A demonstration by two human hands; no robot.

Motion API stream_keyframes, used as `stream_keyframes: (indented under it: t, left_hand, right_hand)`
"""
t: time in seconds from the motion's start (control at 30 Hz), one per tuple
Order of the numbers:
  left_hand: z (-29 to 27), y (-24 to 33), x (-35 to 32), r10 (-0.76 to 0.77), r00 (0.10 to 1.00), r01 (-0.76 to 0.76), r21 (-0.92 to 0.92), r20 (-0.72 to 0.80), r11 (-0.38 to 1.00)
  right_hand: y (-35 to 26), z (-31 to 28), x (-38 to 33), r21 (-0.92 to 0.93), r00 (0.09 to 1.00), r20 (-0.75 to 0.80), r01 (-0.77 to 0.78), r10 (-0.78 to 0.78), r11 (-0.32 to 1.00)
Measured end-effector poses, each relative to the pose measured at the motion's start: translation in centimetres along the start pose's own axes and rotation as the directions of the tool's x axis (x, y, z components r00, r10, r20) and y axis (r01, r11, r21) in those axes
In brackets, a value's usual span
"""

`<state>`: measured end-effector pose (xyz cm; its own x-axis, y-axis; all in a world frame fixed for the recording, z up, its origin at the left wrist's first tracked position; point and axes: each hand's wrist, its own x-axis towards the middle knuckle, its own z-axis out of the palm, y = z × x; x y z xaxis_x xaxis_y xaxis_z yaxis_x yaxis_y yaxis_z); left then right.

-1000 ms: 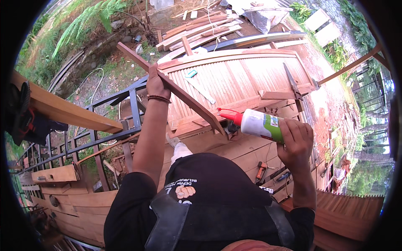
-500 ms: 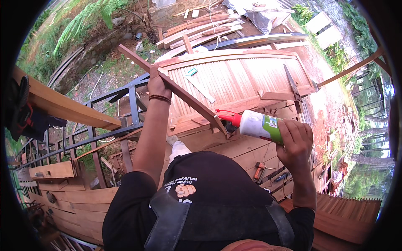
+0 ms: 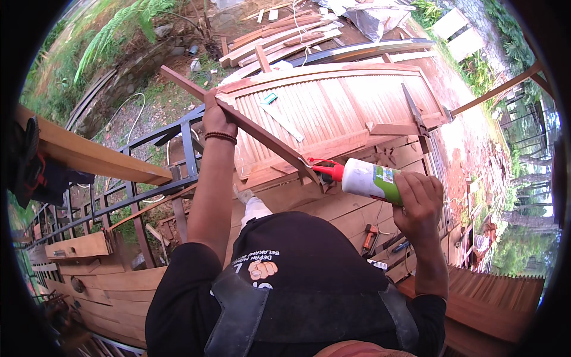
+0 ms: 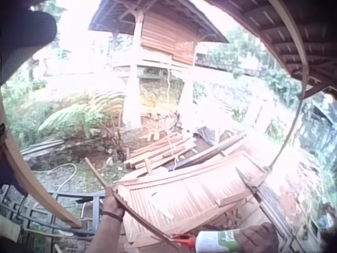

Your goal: The person assembles a wooden frame on a deck. They apply glue to a wooden strip, position it on the frame, measure with a square, and secure it using a nail gun. The person repeats this process for additional strips.

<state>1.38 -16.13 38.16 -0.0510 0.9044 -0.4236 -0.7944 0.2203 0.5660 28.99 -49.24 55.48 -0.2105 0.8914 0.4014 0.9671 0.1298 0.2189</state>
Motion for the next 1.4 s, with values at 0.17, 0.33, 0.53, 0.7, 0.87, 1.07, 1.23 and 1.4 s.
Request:
stream_keyframes:
  t: [0.17,0.33,0.53,0.7,0.87,1.07,1.23,1.4]
  left_hand:
    - [-0.1,0.1,0.3,-0.023,1.000,0.023,-0.002,0.001,1.000]
    - [-0.1,0.3,0.2,-0.031,0.999,0.030,0.004,0.034,1.000]
    - [0.2,0.4,0.4,-0.034,0.999,0.034,-0.008,-0.003,0.999]
    - [-0.8,1.2,1.7,-0.090,0.995,0.093,-0.054,0.044,0.994]
    - [-3.7,4.7,5.9,-0.070,0.995,0.075,-0.076,0.073,0.994]
    - [-10.9,3.6,14.8,0.352,0.898,-0.174,0.523,-0.263,0.835]
    - [-14.3,-0.7,17.7,0.521,0.821,0.086,0.952,-0.234,0.293]
    - [-16.7,-5.9,20.7,0.427,0.854,0.254,0.954,-0.297,0.156]
  right_hand:
    - [0.1,0.4,-0.6,0.005,1.000,0.015,-0.016,0.016,1.000]
    - [0.1,0.8,-1.2,0.011,0.999,0.029,-0.035,0.035,0.999]
    - [0.3,1.4,-1.8,0.037,0.998,0.041,-0.050,0.048,0.998]
    - [0.7,3.0,-2.0,0.085,0.995,0.072,-0.068,0.062,0.994]
    - [0.3,7.3,-3.7,0.215,0.933,0.225,-0.329,0.281,0.919]
    - [-1.8,15.0,-9.1,0.457,0.513,0.469,-0.837,0.719,0.299]
    - [-3.0,17.7,-8.5,0.309,0.403,0.608,-0.914,0.684,0.264]
    - [-4.7,18.4,-6.2,0.365,0.259,0.715,-0.931,0.649,-0.030]
